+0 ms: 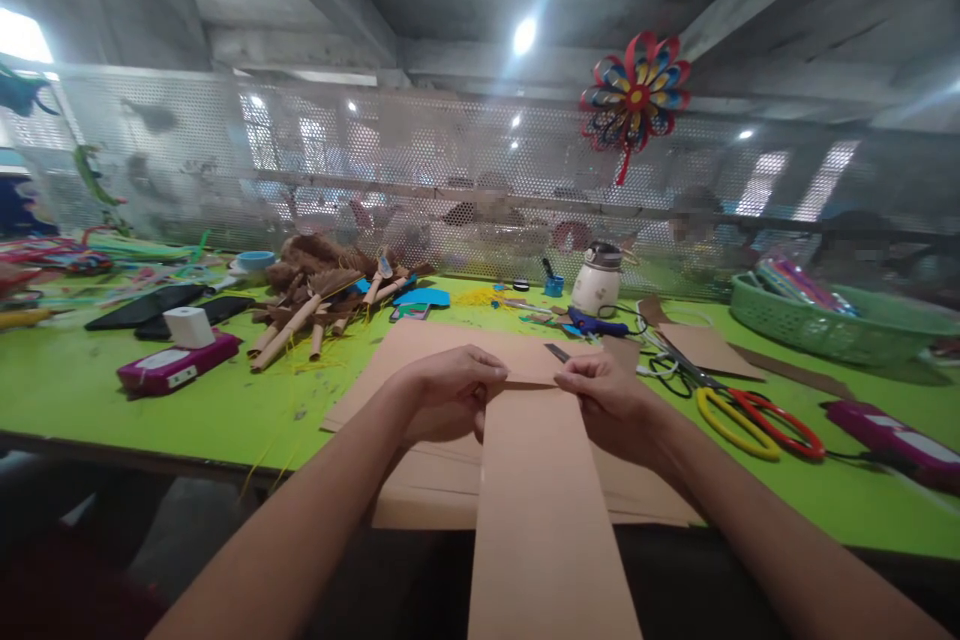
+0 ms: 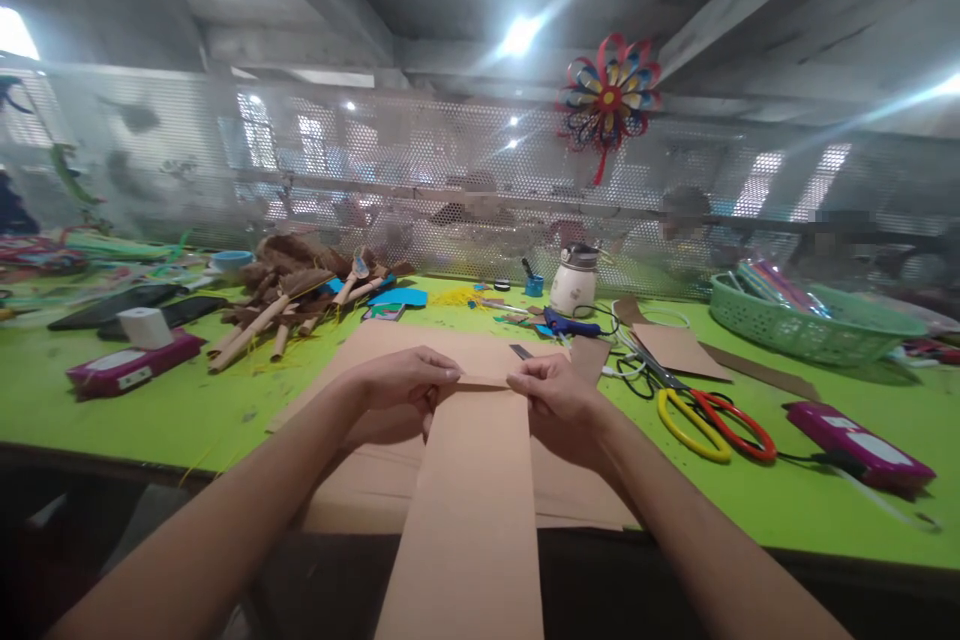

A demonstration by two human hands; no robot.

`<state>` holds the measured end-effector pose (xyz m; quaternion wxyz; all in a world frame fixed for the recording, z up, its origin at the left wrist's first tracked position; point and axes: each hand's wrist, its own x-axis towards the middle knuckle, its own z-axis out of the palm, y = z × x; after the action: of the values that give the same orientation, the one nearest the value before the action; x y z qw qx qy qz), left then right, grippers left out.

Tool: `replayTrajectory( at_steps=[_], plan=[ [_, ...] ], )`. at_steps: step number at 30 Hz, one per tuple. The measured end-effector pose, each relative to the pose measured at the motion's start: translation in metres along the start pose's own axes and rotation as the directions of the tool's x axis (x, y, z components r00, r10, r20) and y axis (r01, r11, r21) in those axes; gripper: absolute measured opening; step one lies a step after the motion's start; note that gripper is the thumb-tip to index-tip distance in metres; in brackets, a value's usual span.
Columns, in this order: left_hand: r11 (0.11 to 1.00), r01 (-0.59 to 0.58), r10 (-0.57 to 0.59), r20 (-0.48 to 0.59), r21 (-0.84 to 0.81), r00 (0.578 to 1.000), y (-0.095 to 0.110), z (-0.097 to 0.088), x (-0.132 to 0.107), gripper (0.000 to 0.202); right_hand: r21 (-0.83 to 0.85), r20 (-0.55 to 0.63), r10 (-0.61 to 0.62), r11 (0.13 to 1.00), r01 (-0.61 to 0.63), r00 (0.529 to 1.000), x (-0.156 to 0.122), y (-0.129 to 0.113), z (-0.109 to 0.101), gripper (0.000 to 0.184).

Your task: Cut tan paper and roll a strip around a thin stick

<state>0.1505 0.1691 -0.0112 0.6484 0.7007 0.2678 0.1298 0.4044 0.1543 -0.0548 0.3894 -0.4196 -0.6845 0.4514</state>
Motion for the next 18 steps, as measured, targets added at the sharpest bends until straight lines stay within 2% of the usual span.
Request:
replayTrajectory(
  at_steps=[4, 8, 10, 13, 15, 18],
  plan=[
    [0.994, 0.051, -0.049, 0.022, -0.099, 0.999, -0.009, -0.004, 0.003, 0.034, -0.031, 0.000, -0.018, 0.999, 0.018, 1.000, -0.001, 0.002, -0.001, 0.037],
    [0.996, 0.039, -0.043, -0.044, -0.077, 0.998, -0.012, -0.004, 0.007, 0.034, -0.087, -0.018, -0.047, 0.995, 0.045, 0.999, -0.002, -0.001, 0.000, 0.033],
    [1.000, 0.017, -0.016, -0.110, 0.013, 0.994, -0.009, -0.003, 0.008, 0.036, -0.102, -0.058, -0.076, 0.992, 0.069, 0.995, -0.002, -0.002, 0.000, 0.032],
    [0.967, -0.025, 0.076, -0.194, 0.252, 0.978, -0.002, 0.001, 0.006, 0.036, -0.144, -0.089, -0.118, 0.984, 0.105, 0.989, -0.001, -0.004, 0.003, 0.031],
    [0.898, -0.054, 0.162, -0.215, 0.436, 0.963, 0.001, 0.005, 0.002, 0.033, -0.130, -0.091, -0.100, 0.988, 0.088, 0.991, -0.003, -0.004, 0.007, 0.029],
    [0.766, -0.080, 0.326, -0.278, 0.638, 0.904, 0.002, 0.014, -0.004, 0.026, -0.053, -0.079, -0.043, 0.998, 0.039, 0.996, -0.006, -0.004, 0.014, 0.029]
  ],
)
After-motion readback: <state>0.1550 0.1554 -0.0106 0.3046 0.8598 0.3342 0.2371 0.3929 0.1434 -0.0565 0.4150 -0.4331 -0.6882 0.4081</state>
